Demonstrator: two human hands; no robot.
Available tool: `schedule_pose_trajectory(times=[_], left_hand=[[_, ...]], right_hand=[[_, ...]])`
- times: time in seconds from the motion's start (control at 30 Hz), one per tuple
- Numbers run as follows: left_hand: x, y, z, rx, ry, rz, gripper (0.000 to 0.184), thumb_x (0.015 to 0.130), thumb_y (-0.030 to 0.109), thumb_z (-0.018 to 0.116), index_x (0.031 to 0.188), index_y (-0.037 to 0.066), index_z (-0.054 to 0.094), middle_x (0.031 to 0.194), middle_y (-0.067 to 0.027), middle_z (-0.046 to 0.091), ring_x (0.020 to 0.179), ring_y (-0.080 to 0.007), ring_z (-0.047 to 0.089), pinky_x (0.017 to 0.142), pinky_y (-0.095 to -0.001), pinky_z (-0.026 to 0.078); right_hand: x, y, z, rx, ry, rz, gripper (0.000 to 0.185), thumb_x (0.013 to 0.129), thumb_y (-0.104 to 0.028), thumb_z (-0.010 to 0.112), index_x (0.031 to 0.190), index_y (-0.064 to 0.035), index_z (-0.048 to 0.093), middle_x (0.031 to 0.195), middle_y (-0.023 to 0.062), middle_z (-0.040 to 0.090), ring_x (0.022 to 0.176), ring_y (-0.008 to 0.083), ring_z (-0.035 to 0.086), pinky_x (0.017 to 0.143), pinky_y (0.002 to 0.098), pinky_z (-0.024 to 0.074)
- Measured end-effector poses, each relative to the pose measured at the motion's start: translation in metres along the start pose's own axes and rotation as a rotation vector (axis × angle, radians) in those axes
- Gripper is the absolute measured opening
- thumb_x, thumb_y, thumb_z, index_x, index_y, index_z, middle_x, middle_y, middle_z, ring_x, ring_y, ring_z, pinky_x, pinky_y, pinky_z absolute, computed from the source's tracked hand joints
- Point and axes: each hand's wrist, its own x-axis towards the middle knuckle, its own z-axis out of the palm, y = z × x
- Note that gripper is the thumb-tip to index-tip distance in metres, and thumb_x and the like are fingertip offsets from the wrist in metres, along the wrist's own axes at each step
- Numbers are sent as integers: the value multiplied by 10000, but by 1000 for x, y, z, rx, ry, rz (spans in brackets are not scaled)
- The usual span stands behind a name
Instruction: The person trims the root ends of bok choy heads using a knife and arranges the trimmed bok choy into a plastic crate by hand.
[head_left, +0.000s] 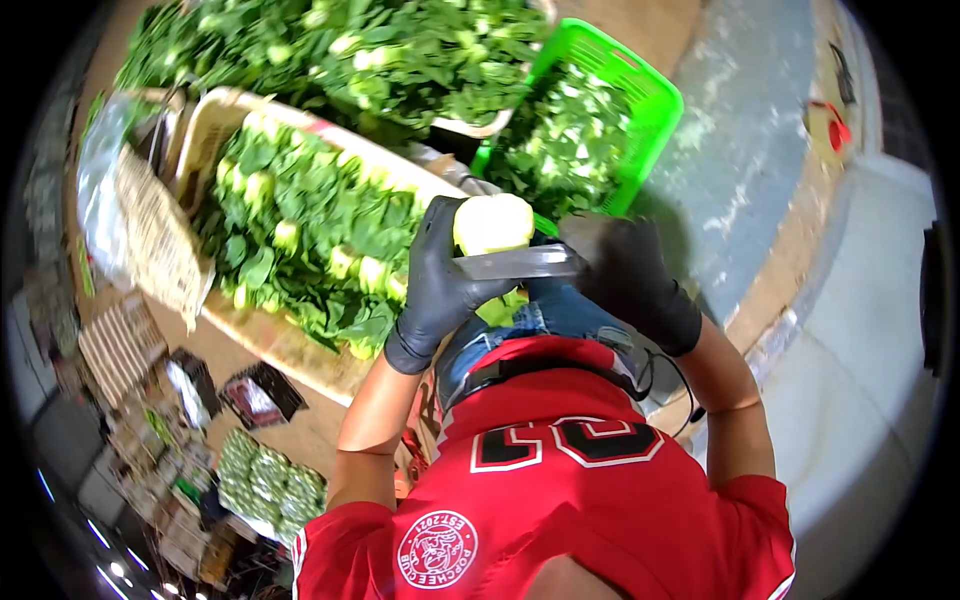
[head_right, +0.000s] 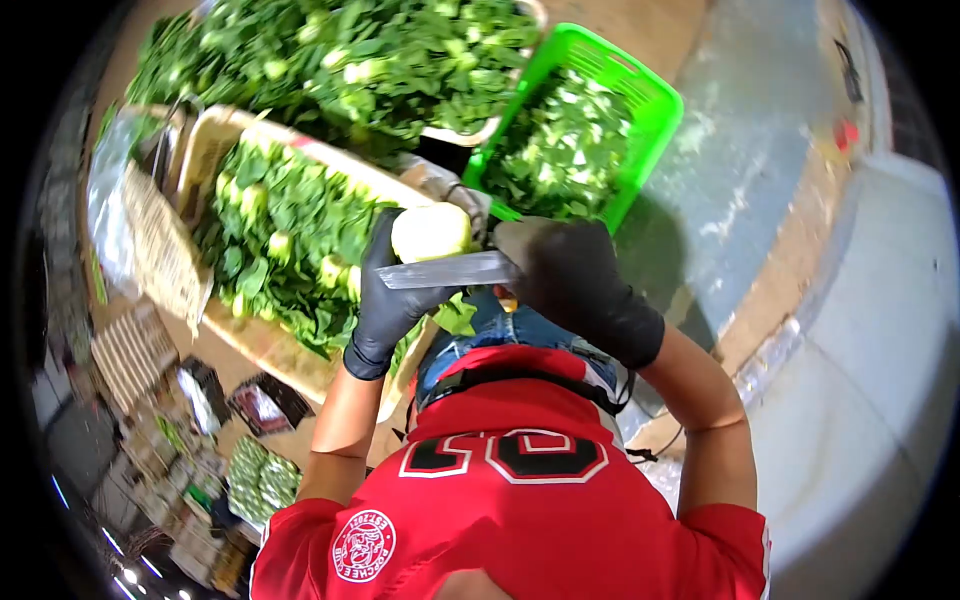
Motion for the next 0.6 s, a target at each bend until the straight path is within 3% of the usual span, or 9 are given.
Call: schedule_pose_trajectory(times=[0.03, 0.17, 0.27, 0.3, 0.4, 0.43, 0.53, 0.57, 0.6], left_hand=[[7, 2, 7, 76, -33, 57, 582, 475, 194, 797, 969, 6, 553, 865, -138, 525, 840, -353, 510, 765, -424, 419], [25, 11, 35, 307, -123, 226, 555, 482, 222, 799, 944, 28, 559, 853, -140, 523, 822, -351, 499, 762, -435, 397], [32, 16, 55, 319, -119, 361, 546, 475, 218, 798, 931, 31, 562, 847, -142, 524, 814, -348, 496, 760, -435, 394], [36, 15, 58, 386, -177, 357, 511, 511, 198, 808, 918, 0, 572, 869, -141, 553, 807, -319, 536, 717, -394, 447], [30, 11, 72, 145, -251, 194, 520, 555, 184, 784, 965, -21, 538, 902, -147, 561, 830, -274, 569, 760, -358, 463], [29, 9, 70, 68, -299, 174, 595, 585, 199, 759, 1079, -26, 516, 979, -126, 575, 903, -224, 571, 816, -341, 456], [35, 13, 77, -414, -299, -253, 620, 590, 159, 770, 1120, -19, 504, 1031, -113, 576, 969, -218, 557, 851, -344, 448], [38, 3, 75, -446, -368, -433, 641, 660, 191, 725, 1201, -23, 458, 1092, -93, 568, 1003, -165, 538, 878, -308, 432], [42, -5, 77, -574, -395, -402, 580, 734, 250, 663, 1207, -21, 465, 1090, -87, 570, 982, -158, 543, 879, -294, 425]], right_hand=[[-5, 4, -2, 9, 54, -20, 190, 660, -246, 693, 704, -117, 561, 618, 103, 561, 546, 307, 584, 481, 402, 453], [-24, 18, -14, -51, -76, 189, 194, 666, -249, 689, 733, -110, 572, 666, 104, 591, 578, 304, 601, 500, 404, 466], [-44, 44, 3, 185, -5, 268, 170, 730, -227, 633, 748, -77, 556, 664, 154, 556, 612, 362, 563, 523, 439, 434], [-50, 54, 14, 228, -29, 351, 199, 761, -257, 630, 749, -72, 559, 685, 158, 570, 623, 365, 568, 539, 444, 435], [-104, 150, 98, 115, 244, 604, 329, 794, -375, 594, 792, -48, 630, 690, 192, 603, 653, 377, 598, 588, 463, 455], [-120, 177, 101, 289, -52, 846, 312, 794, -347, 610, 823, -38, 648, 708, 192, 616, 645, 369, 602, 589, 446, 463], [-112, 165, 68, 311, 43, 903, 297, 782, -282, 649, 953, -40, 635, 796, 195, 637, 684, 325, 625, 573, 424, 472], [-102, 161, 65, 464, 240, 690, 343, 774, -253, 668, 1031, -36, 604, 845, 190, 636, 704, 303, 628, 583, 403, 477], [-86, 153, 62, 607, 430, 463, 410, 766, -224, 687, 1110, -32, 573, 893, 185, 635, 725, 281, 631, 593, 382, 482]])
